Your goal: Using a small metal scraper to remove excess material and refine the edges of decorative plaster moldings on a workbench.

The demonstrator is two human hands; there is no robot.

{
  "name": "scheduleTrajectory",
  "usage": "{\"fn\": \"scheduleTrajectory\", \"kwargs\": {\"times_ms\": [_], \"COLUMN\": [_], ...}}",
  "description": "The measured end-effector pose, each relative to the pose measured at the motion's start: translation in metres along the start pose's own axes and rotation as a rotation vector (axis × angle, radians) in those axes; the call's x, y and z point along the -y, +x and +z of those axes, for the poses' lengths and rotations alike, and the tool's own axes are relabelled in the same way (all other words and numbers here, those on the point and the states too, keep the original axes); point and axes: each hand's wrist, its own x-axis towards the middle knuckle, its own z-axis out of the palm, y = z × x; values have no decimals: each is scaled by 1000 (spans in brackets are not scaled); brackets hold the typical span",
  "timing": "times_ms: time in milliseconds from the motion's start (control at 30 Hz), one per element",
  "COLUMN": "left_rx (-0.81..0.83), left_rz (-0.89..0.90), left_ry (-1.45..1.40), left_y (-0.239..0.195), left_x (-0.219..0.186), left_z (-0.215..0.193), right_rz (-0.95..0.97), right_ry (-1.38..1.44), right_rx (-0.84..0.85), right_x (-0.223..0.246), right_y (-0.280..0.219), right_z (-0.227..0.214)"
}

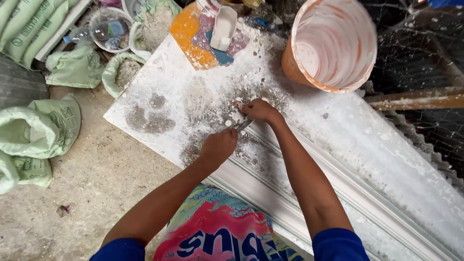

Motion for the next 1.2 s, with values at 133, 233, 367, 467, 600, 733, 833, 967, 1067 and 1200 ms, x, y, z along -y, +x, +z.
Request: {"fn": "scheduleTrajectory", "kwargs": {"times_ms": [133,233,367,467,600,733,833,967,1067,1200], "left_rx": [70,84,164,190,248,247,201,194,252,335], "left_rz": [-16,-40,-40,-43,-48,-21,2,47,60,38], "left_ry": [-95,-155,-336,-365,-230,-161,-105,-86,-90,-209], "left_y": [14,23,18,3,-5,1,11,25,39,56], "left_x": [-4,-3,16,21,16,11,12,13,12,11], "left_z": [-15,-7,-33,-40,-28,-40,-36,-47,-50,-37], "right_rz": [72,72,8,-52,-128,-118,-168,-242,-290,-336], "right_ry": [-63,-51,370,626,723,794,687,505,418,355], "right_rx": [-45,-63,-178,-286,-403,-453,-573,-838,-936,-1025], "right_x": [15,-5,-16,-25,-6,-40,-70,-51,-48,-56], "right_y": [2,16,3,-12,-53,-35,-14,-37,-40,-34], "right_z": [2,13,22,37,26,48,68,64,69,82]}}
